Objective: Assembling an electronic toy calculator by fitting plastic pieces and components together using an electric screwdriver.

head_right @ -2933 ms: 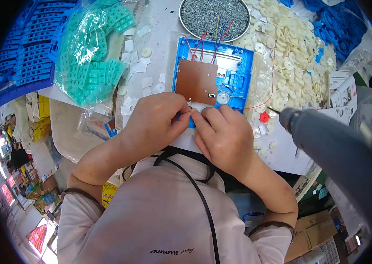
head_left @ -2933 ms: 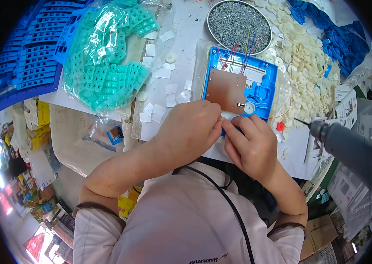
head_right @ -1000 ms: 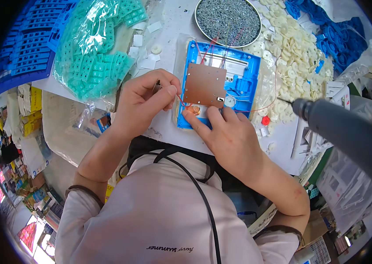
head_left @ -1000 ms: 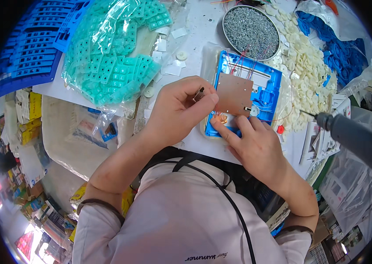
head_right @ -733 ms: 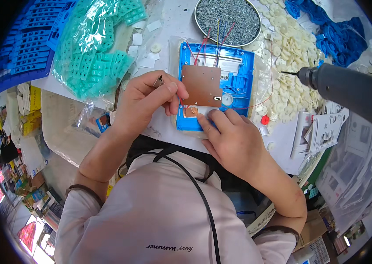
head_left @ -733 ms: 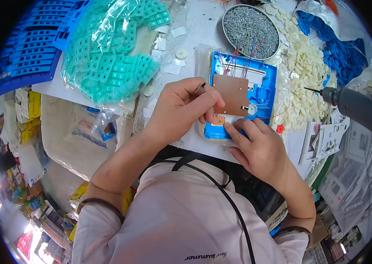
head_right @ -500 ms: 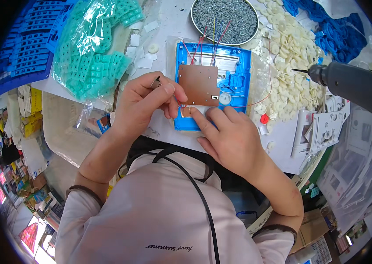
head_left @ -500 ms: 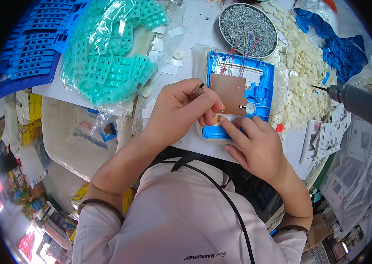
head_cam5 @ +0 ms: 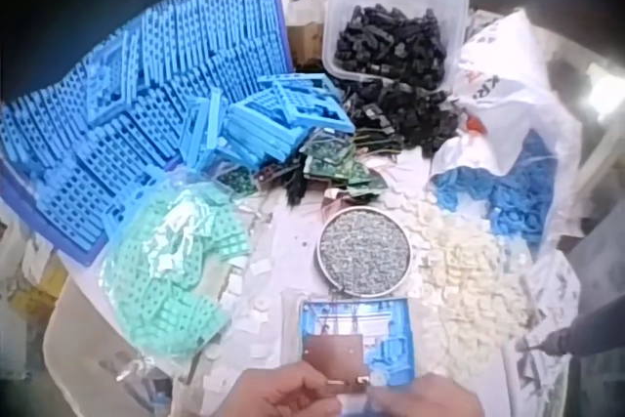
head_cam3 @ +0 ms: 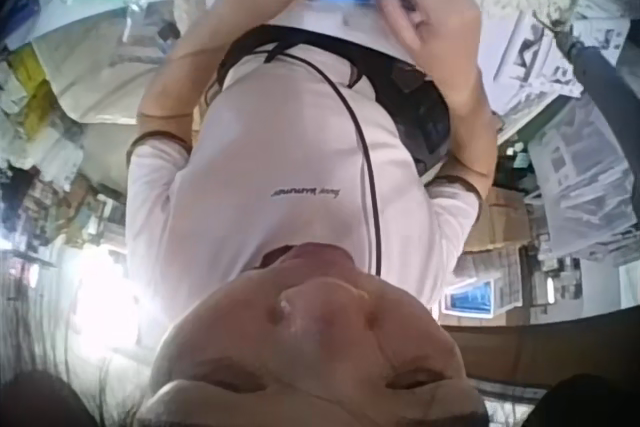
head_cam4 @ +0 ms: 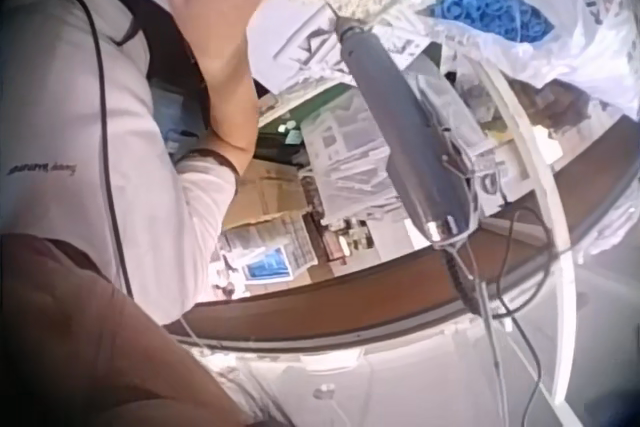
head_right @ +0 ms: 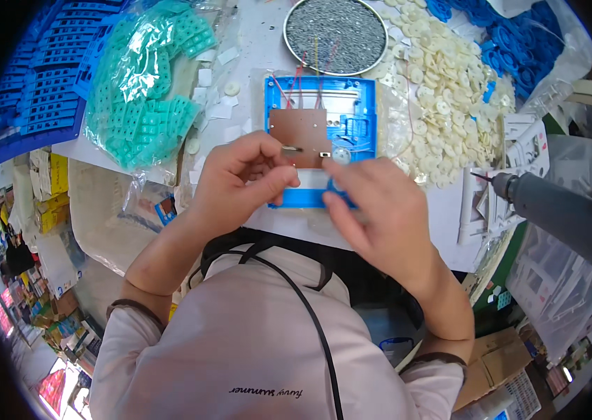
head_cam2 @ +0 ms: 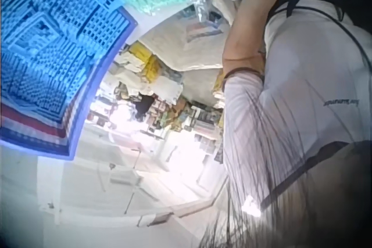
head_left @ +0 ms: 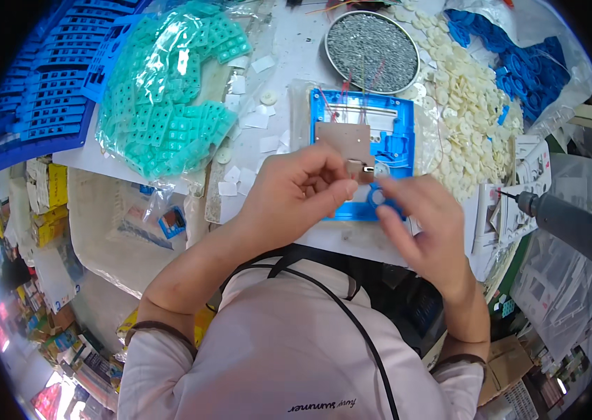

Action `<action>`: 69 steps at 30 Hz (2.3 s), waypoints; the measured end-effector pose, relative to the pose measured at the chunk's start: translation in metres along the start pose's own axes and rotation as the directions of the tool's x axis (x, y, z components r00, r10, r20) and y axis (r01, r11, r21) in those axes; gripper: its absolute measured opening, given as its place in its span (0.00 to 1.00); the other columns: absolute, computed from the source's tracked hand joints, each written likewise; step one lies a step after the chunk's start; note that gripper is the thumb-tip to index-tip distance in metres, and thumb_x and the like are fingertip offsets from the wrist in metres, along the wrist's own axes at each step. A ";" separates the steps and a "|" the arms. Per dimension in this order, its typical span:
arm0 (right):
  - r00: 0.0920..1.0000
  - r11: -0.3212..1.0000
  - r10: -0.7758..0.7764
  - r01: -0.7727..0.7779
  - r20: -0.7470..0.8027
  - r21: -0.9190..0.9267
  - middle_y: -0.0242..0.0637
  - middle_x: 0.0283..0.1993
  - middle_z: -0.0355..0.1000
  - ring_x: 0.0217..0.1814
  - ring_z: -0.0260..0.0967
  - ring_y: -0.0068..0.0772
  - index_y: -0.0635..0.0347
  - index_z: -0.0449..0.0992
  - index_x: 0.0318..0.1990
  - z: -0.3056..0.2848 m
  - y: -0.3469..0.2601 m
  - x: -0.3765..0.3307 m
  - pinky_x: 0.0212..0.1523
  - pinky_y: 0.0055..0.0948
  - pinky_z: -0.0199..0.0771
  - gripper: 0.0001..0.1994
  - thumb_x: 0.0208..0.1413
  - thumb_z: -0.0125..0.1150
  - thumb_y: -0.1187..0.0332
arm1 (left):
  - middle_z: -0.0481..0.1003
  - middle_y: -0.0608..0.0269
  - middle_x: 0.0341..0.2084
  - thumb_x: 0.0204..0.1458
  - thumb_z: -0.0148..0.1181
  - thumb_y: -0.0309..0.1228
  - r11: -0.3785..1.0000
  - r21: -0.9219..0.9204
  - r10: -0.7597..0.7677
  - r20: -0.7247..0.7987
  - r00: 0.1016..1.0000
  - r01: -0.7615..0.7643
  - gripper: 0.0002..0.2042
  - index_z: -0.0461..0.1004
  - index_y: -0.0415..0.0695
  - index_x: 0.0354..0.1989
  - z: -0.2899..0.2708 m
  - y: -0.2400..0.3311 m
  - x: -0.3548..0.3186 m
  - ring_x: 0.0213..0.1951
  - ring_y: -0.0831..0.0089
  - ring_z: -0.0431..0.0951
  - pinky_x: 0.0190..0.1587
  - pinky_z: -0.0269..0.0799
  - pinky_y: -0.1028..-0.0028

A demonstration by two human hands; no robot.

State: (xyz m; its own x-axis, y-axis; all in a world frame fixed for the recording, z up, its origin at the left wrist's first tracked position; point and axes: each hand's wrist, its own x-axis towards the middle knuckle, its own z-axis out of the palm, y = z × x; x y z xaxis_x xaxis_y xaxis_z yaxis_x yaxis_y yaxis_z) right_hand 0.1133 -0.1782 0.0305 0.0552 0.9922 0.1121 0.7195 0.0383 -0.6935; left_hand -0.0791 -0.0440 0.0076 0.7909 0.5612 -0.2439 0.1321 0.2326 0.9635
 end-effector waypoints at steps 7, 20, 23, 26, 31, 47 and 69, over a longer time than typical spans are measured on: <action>0.985 0.988 -0.062 0.083 -0.159 0.132 0.41 0.39 0.79 0.34 0.75 0.38 0.63 0.81 0.48 -0.001 0.008 -0.004 0.34 0.29 0.76 0.15 0.51 0.69 0.78 | 0.76 0.65 0.26 0.56 0.66 0.23 0.883 0.407 0.133 0.259 0.957 -0.233 0.05 0.76 0.38 0.37 0.014 0.006 0.011 0.27 0.81 0.75 0.30 0.70 0.80; 0.988 0.987 0.157 -0.156 0.012 -0.038 0.38 0.32 0.77 0.31 0.73 0.43 0.59 0.82 0.38 -0.004 0.010 -0.032 0.32 0.35 0.75 0.07 0.51 0.70 0.72 | 0.77 0.68 0.45 0.40 0.75 0.33 0.294 0.820 0.437 0.342 0.832 -0.491 0.17 0.78 0.50 0.39 -0.018 -0.027 -0.029 0.49 0.65 0.74 0.64 0.58 0.48; 0.993 0.987 0.109 -0.102 0.046 -0.122 0.38 0.29 0.75 0.30 0.72 0.43 0.58 0.81 0.35 -0.004 0.009 -0.032 0.31 0.38 0.73 0.06 0.49 0.71 0.71 | 0.78 0.71 0.44 0.41 0.75 0.35 0.247 0.814 0.423 0.398 0.814 -0.526 0.15 0.78 0.51 0.37 -0.026 -0.025 -0.027 0.49 0.65 0.74 0.66 0.57 0.48; 0.992 0.991 0.116 -0.112 0.053 -0.072 0.37 0.28 0.75 0.29 0.71 0.43 0.57 0.81 0.34 -0.004 0.018 -0.031 0.30 0.38 0.72 0.06 0.49 0.72 0.71 | 0.77 0.71 0.44 0.43 0.74 0.38 0.217 0.796 0.406 0.453 0.794 -0.565 0.15 0.77 0.51 0.37 -0.029 -0.026 -0.023 0.50 0.66 0.74 0.67 0.56 0.47; 0.997 0.999 0.043 -0.043 0.066 0.005 0.37 0.27 0.74 0.27 0.70 0.42 0.57 0.82 0.33 -0.002 0.033 -0.025 0.28 0.38 0.71 0.06 0.47 0.73 0.71 | 0.77 0.72 0.44 0.46 0.73 0.39 0.179 0.764 0.415 0.512 0.752 -0.619 0.14 0.77 0.51 0.38 -0.036 -0.031 -0.016 0.50 0.67 0.74 0.67 0.56 0.47; 0.991 0.991 -0.130 0.131 -0.031 0.037 0.31 0.21 0.67 0.22 0.65 0.34 0.51 0.86 0.40 0.014 0.070 -0.045 0.23 0.33 0.62 0.11 0.47 0.76 0.67 | 0.75 0.68 0.51 0.46 0.70 0.44 0.249 0.703 0.363 0.571 0.737 -0.667 0.23 0.78 0.50 0.50 0.014 -0.011 -0.014 0.51 0.64 0.73 0.67 0.55 0.46; 0.904 0.771 0.391 -0.425 0.175 0.475 0.37 0.23 0.77 0.24 0.77 0.22 0.65 0.83 0.41 0.007 0.048 -0.053 0.27 0.22 0.72 0.05 0.59 0.64 0.75 | 0.73 0.69 0.51 0.45 0.68 0.41 0.040 0.693 0.375 0.657 0.654 -0.720 0.29 0.77 0.44 0.58 0.034 -0.039 -0.005 0.51 0.70 0.73 0.68 0.59 0.48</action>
State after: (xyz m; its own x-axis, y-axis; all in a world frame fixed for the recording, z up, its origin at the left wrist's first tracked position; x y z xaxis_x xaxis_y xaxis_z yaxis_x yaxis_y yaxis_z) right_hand 0.1403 -0.2279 -0.0133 0.2098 0.9325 -0.2940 0.2024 -0.3356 -0.9200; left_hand -0.0683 -0.0828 -0.0248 0.9594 -0.0679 0.2739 -0.1498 -0.9450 0.2907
